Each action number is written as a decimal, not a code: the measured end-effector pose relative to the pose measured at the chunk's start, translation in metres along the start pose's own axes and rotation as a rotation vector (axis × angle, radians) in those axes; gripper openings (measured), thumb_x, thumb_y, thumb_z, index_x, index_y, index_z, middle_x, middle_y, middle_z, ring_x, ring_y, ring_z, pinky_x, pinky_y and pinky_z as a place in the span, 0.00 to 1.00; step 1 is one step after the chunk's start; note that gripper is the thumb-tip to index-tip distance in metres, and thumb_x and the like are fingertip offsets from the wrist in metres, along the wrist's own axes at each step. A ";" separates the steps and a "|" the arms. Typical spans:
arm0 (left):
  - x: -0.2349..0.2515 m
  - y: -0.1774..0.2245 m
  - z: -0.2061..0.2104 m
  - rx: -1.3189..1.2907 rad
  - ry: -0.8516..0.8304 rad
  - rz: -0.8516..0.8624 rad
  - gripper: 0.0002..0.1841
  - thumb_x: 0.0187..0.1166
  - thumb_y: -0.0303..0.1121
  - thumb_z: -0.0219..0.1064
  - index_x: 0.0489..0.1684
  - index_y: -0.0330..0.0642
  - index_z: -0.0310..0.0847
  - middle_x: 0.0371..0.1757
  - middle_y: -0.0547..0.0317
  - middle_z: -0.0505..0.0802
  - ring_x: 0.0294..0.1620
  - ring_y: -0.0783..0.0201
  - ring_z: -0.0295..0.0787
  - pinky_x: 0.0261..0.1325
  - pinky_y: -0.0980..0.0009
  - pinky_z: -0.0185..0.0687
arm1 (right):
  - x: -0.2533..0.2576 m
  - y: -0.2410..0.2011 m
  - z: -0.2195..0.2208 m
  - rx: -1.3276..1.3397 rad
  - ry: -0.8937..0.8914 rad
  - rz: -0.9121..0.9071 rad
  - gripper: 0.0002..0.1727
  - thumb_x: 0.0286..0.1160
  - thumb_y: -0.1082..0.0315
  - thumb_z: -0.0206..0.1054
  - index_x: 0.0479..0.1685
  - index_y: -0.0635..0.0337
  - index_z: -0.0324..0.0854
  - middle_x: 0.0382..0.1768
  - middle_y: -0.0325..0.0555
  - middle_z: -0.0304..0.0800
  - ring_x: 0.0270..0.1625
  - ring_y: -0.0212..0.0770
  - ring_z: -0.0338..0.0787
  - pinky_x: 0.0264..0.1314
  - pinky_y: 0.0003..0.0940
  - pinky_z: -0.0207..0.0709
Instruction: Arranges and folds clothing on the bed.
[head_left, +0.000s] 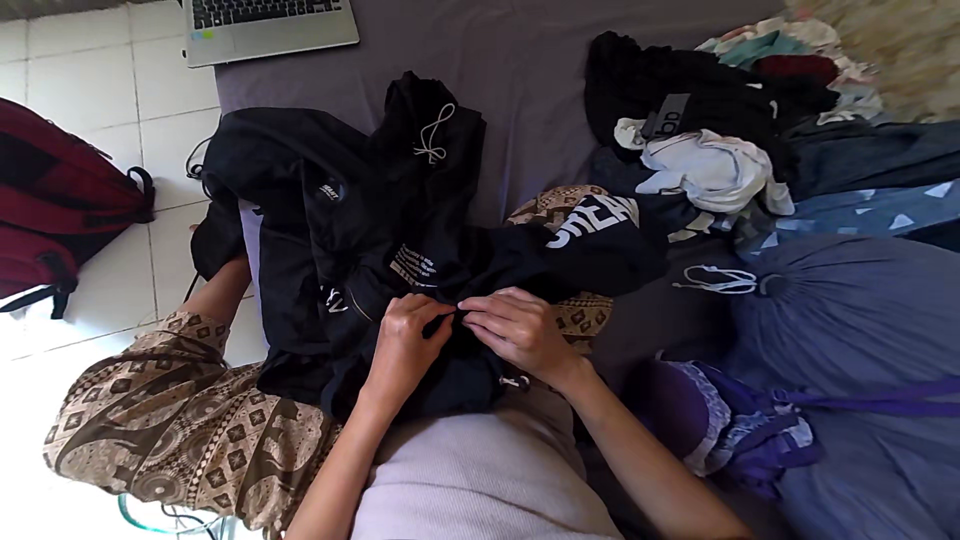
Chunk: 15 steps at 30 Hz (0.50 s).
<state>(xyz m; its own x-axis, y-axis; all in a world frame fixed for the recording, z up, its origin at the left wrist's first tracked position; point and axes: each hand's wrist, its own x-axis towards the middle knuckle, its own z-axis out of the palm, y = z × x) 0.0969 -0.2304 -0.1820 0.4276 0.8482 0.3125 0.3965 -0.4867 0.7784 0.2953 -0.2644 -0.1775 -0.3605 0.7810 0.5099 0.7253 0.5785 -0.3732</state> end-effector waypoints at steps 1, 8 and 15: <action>0.000 0.000 0.000 0.008 -0.006 0.007 0.06 0.68 0.26 0.72 0.36 0.38 0.96 0.39 0.50 0.97 0.44 0.55 0.95 0.52 0.59 0.84 | 0.000 0.000 0.000 0.001 0.001 0.001 0.11 0.77 0.70 0.66 0.30 0.58 0.93 0.45 0.45 0.99 0.45 0.40 0.96 0.55 0.31 0.83; -0.003 -0.002 -0.004 -0.006 -0.042 0.042 0.07 0.70 0.28 0.73 0.38 0.39 0.97 0.40 0.50 0.97 0.44 0.54 0.94 0.51 0.59 0.83 | 0.001 -0.002 0.000 0.042 0.021 0.054 0.10 0.75 0.71 0.67 0.30 0.60 0.94 0.40 0.47 0.99 0.45 0.40 0.96 0.55 0.29 0.85; -0.004 -0.003 -0.005 -0.038 -0.035 0.016 0.12 0.64 0.32 0.79 0.44 0.37 0.95 0.41 0.52 0.98 0.43 0.55 0.94 0.54 0.59 0.82 | 0.002 -0.003 0.001 0.087 0.056 0.094 0.09 0.72 0.71 0.69 0.30 0.62 0.93 0.38 0.49 0.98 0.41 0.38 0.95 0.48 0.26 0.84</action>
<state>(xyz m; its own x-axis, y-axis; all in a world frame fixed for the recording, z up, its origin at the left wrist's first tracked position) 0.0898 -0.2315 -0.1831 0.4619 0.8322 0.3067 0.3582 -0.4914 0.7939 0.2920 -0.2645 -0.1767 -0.2580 0.8198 0.5113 0.7000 0.5233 -0.4859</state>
